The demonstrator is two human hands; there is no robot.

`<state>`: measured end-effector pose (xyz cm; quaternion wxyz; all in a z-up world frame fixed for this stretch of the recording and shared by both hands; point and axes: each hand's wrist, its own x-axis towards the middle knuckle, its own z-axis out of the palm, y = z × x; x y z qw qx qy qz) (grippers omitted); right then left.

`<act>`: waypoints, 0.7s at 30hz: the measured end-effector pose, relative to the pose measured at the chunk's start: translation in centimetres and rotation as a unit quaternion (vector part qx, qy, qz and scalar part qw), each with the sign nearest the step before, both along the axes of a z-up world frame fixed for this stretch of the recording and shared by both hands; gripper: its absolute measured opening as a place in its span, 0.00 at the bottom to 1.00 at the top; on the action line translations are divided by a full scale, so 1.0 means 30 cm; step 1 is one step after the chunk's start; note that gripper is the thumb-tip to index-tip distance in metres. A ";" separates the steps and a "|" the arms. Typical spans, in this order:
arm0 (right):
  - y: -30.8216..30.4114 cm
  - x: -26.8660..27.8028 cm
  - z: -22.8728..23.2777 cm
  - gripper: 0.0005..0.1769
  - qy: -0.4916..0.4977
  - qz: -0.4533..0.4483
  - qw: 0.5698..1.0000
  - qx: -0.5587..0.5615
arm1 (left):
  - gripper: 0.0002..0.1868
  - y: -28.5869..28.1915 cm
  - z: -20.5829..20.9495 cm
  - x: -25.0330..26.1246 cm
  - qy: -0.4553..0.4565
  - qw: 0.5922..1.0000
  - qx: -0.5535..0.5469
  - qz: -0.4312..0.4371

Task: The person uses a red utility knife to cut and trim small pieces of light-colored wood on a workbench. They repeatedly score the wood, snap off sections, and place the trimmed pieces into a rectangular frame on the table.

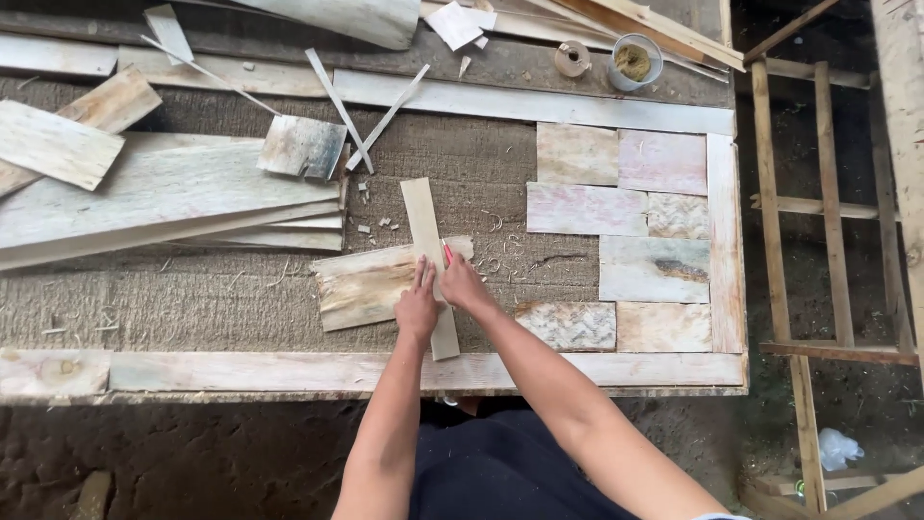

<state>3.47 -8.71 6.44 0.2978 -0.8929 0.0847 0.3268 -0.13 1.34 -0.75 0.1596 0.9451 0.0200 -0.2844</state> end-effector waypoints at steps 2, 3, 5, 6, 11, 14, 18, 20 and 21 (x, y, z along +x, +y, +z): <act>0.009 0.010 0.040 0.28 0.001 -0.003 1.000 -0.005 | 0.47 -0.003 -0.012 0.012 -0.001 1.000 -0.002 -0.004; 0.016 0.007 0.057 0.29 0.004 -0.002 1.000 -0.009 | 0.47 -0.001 -0.020 0.009 0.000 1.000 -0.001 -0.004; 0.067 -0.020 0.267 0.29 0.015 -0.012 1.000 -0.008 | 0.46 0.005 -0.006 0.001 0.005 1.000 -0.007 -0.005; 0.089 -0.023 0.375 0.29 0.021 -0.019 1.000 -0.007 | 0.46 0.003 0.002 0.009 0.004 1.000 -0.014 -0.002; 0.119 -0.019 0.334 0.28 0.038 -0.014 0.999 -0.021 | 0.45 0.012 -0.034 0.018 0.008 1.000 -0.023 0.000; 0.127 -0.023 0.363 0.29 0.051 -0.027 0.998 -0.020 | 0.45 0.012 -0.037 0.011 0.011 1.000 -0.023 0.000; 0.074 -0.017 0.098 0.30 0.061 -0.031 0.998 -0.011 | 0.44 0.008 -0.013 0.012 0.005 1.000 -0.025 -0.002; 0.025 -0.034 -0.098 0.30 0.063 -0.029 0.998 -0.009 | 0.44 0.010 -0.037 0.017 -0.001 1.000 -0.007 -0.005; -0.002 -0.051 -0.197 0.31 0.065 -0.028 0.997 -0.007 | 0.43 0.008 -0.050 0.012 -0.008 1.000 0.010 -0.008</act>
